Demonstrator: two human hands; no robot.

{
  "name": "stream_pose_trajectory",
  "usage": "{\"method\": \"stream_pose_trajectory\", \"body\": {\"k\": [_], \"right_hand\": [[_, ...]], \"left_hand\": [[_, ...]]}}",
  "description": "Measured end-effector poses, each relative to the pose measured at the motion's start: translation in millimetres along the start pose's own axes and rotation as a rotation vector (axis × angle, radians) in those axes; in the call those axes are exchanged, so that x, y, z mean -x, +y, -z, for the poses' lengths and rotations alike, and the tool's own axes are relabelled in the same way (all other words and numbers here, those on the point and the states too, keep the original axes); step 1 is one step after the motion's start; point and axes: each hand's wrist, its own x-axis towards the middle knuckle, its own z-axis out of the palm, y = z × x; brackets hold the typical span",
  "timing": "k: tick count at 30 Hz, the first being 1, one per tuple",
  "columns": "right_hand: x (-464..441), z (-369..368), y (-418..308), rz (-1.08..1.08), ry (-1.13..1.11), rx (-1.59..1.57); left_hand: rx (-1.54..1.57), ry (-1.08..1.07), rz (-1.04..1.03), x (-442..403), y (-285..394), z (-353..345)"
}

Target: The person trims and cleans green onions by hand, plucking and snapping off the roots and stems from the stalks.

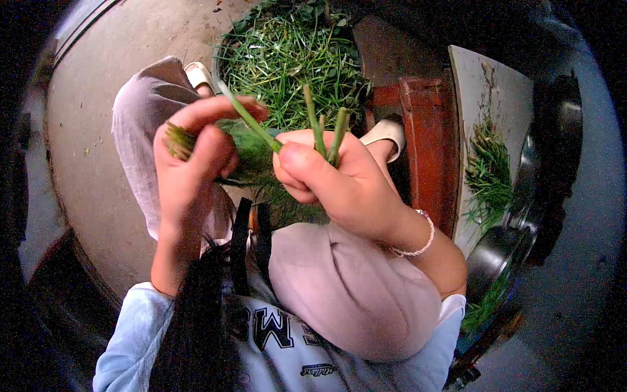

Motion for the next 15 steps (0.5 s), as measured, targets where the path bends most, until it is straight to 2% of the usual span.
{"method": "stream_pose_trajectory", "body": {"k": [4,6,8,10,11,13,15], "right_hand": [[1,-4,5,-0.036,0.016,0.072],[0,-6,7,0.159,0.138,0.51],[-2,-5,7,0.181,0.161,0.604],[-4,-6,10,0.326,0.227,0.788],[-3,-7,9,0.327,0.226,0.788],[-2,-11,5,0.159,0.18,0.555],[-2,-12,2,0.137,0.161,0.501]], "left_hand": [[-0.159,-0.075,-0.066,7,-9,-1],[-0.115,0.049,-0.011,11,-10,-3],[-0.148,0.061,-0.017,13,-8,-3],[-0.181,0.075,-0.02,14,-8,-4],[-0.183,0.07,-0.052,14,-8,-5],[-0.186,0.065,-0.085,15,-7,-6],[-0.252,0.091,-0.083,16,-6,-5]]}}
